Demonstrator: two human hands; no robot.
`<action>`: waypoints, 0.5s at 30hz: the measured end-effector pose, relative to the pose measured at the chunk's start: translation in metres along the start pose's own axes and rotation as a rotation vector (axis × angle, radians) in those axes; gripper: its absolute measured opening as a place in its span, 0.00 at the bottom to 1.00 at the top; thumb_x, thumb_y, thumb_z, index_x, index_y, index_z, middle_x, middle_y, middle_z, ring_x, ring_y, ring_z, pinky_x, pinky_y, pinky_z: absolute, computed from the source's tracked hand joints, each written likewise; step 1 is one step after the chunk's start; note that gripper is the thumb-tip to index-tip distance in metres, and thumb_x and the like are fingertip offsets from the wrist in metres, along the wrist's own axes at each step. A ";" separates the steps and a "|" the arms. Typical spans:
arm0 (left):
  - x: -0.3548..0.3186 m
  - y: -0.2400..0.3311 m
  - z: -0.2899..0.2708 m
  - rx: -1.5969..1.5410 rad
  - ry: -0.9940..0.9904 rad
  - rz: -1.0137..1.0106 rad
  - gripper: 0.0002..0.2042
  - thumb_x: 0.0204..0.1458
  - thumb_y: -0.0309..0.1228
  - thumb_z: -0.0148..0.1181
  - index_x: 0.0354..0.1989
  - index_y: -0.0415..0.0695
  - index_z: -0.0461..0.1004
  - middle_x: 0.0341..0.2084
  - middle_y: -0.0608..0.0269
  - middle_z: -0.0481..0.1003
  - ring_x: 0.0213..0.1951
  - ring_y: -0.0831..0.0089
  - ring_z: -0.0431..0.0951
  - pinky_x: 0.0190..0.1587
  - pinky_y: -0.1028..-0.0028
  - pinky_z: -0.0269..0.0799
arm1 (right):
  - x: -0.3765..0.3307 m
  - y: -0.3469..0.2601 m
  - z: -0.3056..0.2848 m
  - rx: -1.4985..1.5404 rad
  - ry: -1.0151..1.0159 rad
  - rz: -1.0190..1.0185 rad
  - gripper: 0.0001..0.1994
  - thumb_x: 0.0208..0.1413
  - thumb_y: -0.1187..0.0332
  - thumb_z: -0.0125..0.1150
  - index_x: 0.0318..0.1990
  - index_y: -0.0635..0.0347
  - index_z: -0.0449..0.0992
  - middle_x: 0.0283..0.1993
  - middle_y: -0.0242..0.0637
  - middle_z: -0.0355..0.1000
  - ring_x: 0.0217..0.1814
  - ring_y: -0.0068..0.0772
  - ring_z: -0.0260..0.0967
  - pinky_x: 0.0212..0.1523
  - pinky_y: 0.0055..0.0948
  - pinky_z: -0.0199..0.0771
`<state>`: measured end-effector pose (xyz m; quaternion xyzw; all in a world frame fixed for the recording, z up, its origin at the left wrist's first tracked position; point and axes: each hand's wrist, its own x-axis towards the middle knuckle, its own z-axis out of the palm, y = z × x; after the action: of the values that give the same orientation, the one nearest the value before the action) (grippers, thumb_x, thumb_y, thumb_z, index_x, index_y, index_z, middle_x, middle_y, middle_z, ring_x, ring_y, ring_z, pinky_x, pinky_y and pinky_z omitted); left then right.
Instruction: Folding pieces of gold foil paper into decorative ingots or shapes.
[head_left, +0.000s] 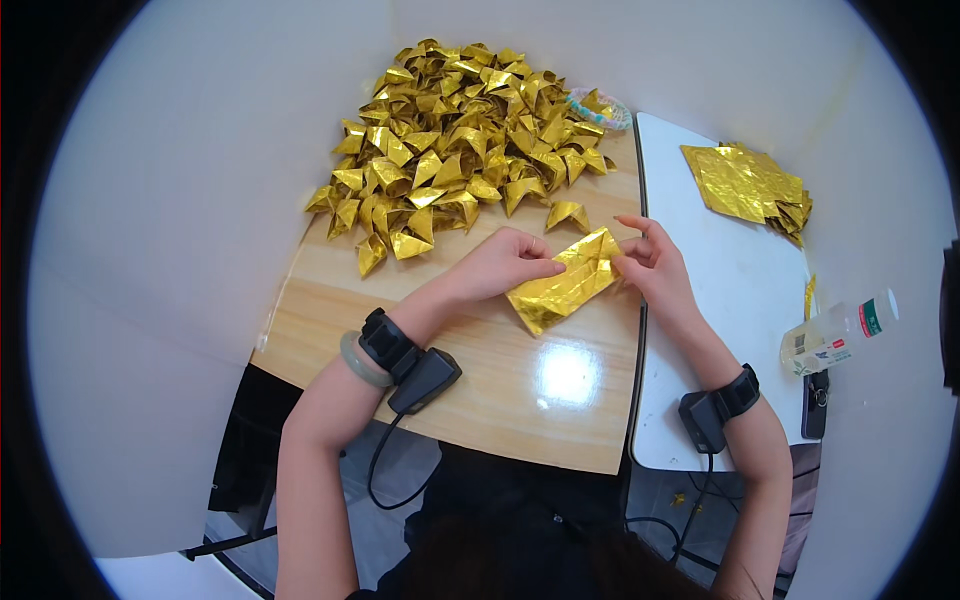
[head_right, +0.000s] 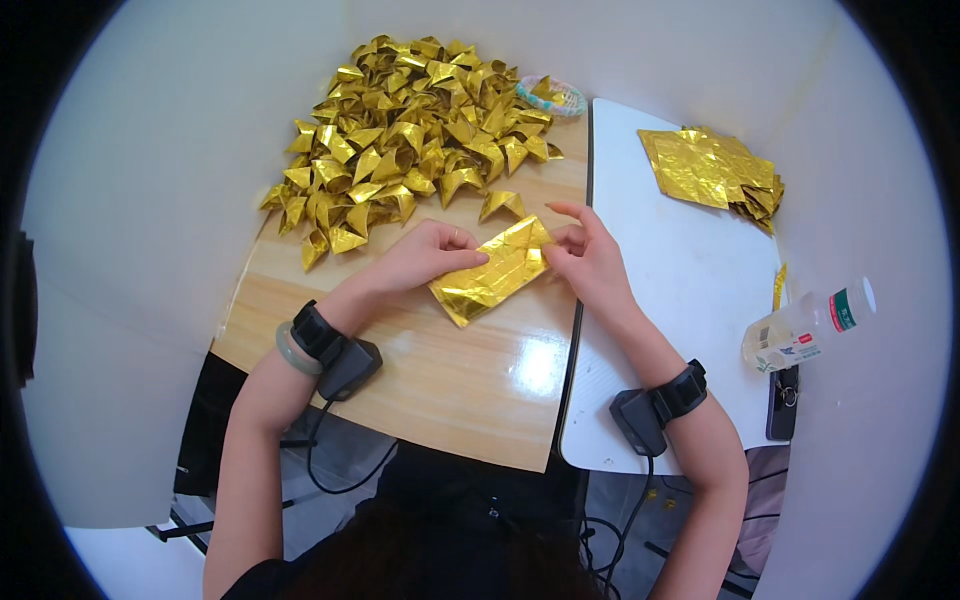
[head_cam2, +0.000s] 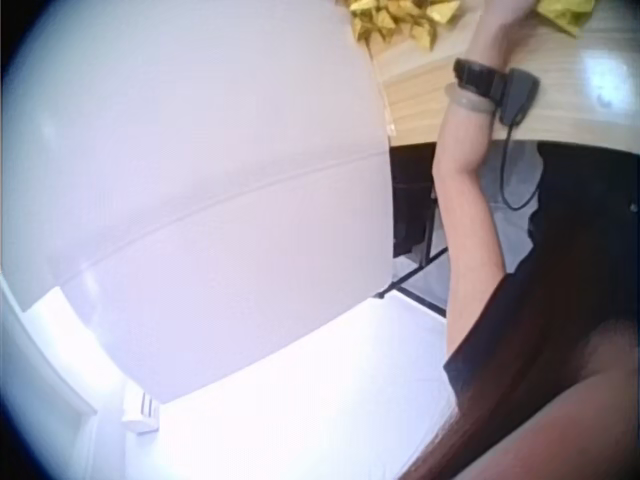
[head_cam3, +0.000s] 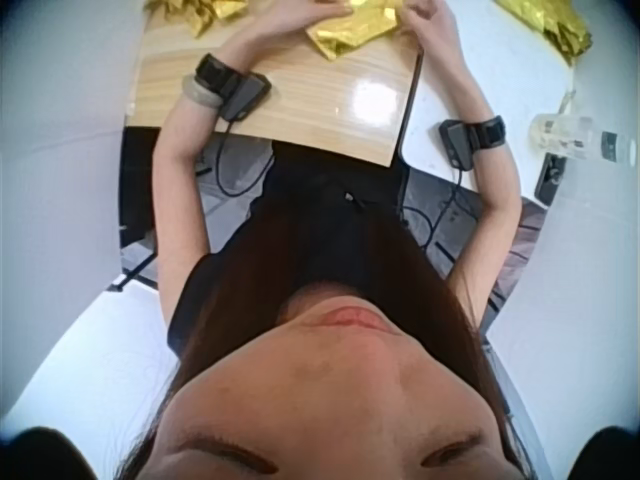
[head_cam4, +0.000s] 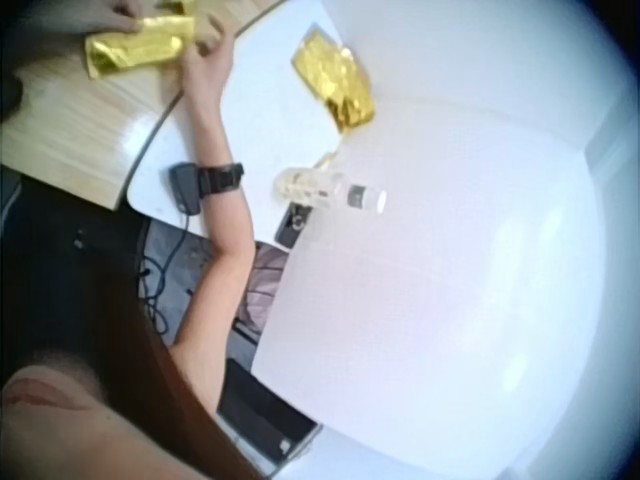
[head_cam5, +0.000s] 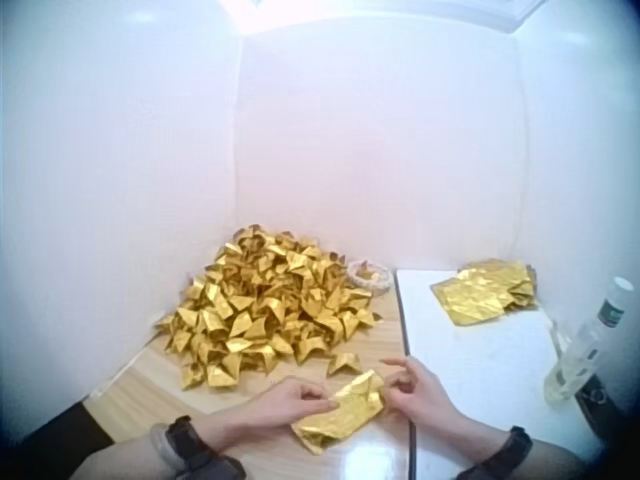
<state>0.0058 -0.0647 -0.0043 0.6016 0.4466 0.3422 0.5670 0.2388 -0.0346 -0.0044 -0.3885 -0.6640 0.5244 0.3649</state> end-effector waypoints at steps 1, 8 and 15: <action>0.002 -0.002 0.001 -0.022 -0.008 -0.020 0.11 0.50 0.29 0.60 0.38 0.32 0.75 0.31 0.64 0.77 0.31 0.84 0.73 0.34 0.82 0.69 | 0.002 0.001 0.000 0.019 0.022 -0.014 0.22 0.53 0.78 0.54 0.57 0.62 0.61 0.37 0.34 0.73 0.33 0.15 0.67 0.32 0.14 0.67; 0.005 -0.014 -0.007 -0.122 -0.037 0.031 0.17 0.49 0.22 0.56 0.49 0.33 0.70 0.35 0.60 0.77 0.35 0.81 0.76 0.37 0.82 0.70 | -0.002 -0.012 0.005 0.172 -0.058 -0.079 0.23 0.46 0.84 0.47 0.53 0.62 0.64 0.54 0.40 0.65 0.40 0.20 0.69 0.40 0.18 0.69; 0.000 -0.001 -0.014 -0.178 -0.073 -0.068 0.18 0.47 0.19 0.57 0.49 0.34 0.71 0.38 0.61 0.76 0.36 0.80 0.75 0.37 0.82 0.71 | -0.008 -0.016 0.003 -0.261 -0.195 -0.346 0.19 0.40 0.85 0.45 0.40 0.58 0.74 0.60 0.38 0.58 0.54 0.30 0.63 0.49 0.26 0.67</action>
<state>-0.0072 -0.0595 -0.0032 0.5455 0.4137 0.3388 0.6454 0.2375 -0.0449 0.0106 -0.2604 -0.8149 0.3990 0.3302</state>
